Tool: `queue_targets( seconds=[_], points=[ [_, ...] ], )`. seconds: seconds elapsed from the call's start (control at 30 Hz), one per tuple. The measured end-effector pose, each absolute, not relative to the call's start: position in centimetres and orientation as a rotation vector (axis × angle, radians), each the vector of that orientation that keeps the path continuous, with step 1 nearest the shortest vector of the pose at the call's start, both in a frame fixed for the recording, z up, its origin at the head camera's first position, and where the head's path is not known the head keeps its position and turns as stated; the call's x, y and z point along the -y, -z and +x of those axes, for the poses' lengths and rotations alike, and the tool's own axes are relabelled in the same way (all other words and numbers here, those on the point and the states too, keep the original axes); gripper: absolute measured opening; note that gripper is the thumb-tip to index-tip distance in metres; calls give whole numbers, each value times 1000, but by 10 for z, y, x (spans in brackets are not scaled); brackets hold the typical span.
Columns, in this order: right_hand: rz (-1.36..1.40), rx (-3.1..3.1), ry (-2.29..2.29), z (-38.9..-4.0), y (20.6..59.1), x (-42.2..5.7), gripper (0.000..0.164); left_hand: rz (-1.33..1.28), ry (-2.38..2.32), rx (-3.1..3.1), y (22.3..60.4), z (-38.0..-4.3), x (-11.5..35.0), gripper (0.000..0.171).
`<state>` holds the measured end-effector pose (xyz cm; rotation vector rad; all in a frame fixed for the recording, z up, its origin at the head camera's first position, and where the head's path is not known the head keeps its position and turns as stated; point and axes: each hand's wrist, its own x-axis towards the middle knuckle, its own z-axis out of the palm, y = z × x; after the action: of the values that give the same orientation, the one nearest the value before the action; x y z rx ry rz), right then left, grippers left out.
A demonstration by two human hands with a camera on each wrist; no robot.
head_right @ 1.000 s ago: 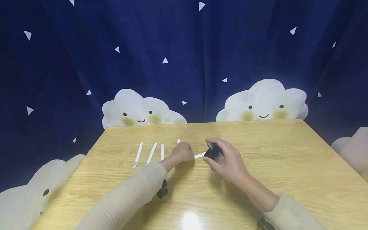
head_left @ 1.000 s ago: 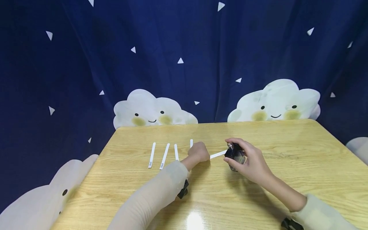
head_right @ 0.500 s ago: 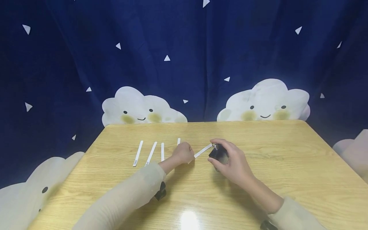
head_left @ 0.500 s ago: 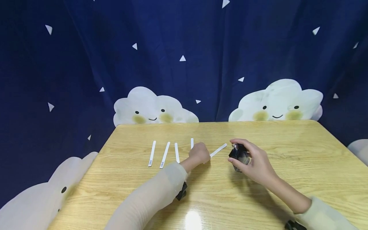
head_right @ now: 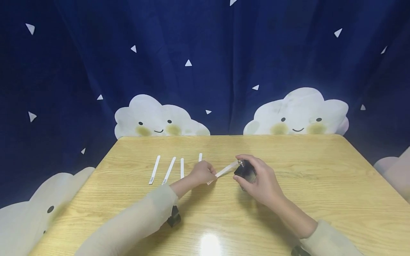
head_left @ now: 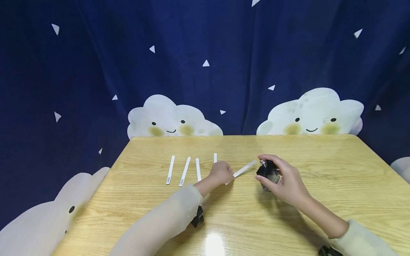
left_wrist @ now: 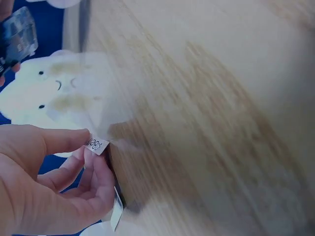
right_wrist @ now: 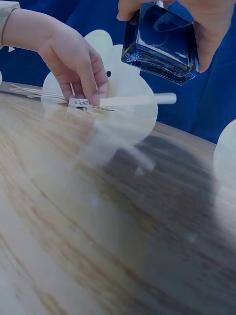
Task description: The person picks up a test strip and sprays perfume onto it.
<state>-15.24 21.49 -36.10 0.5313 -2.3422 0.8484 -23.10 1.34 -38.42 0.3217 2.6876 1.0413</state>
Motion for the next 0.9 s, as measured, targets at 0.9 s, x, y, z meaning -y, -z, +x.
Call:
queue_targets(
  seconds=[0.9],
  points=[
    [590, 2355, -816, -158, 361, -208, 59, 106, -1612, -2230, 378, -221, 13, 13]
  ],
)
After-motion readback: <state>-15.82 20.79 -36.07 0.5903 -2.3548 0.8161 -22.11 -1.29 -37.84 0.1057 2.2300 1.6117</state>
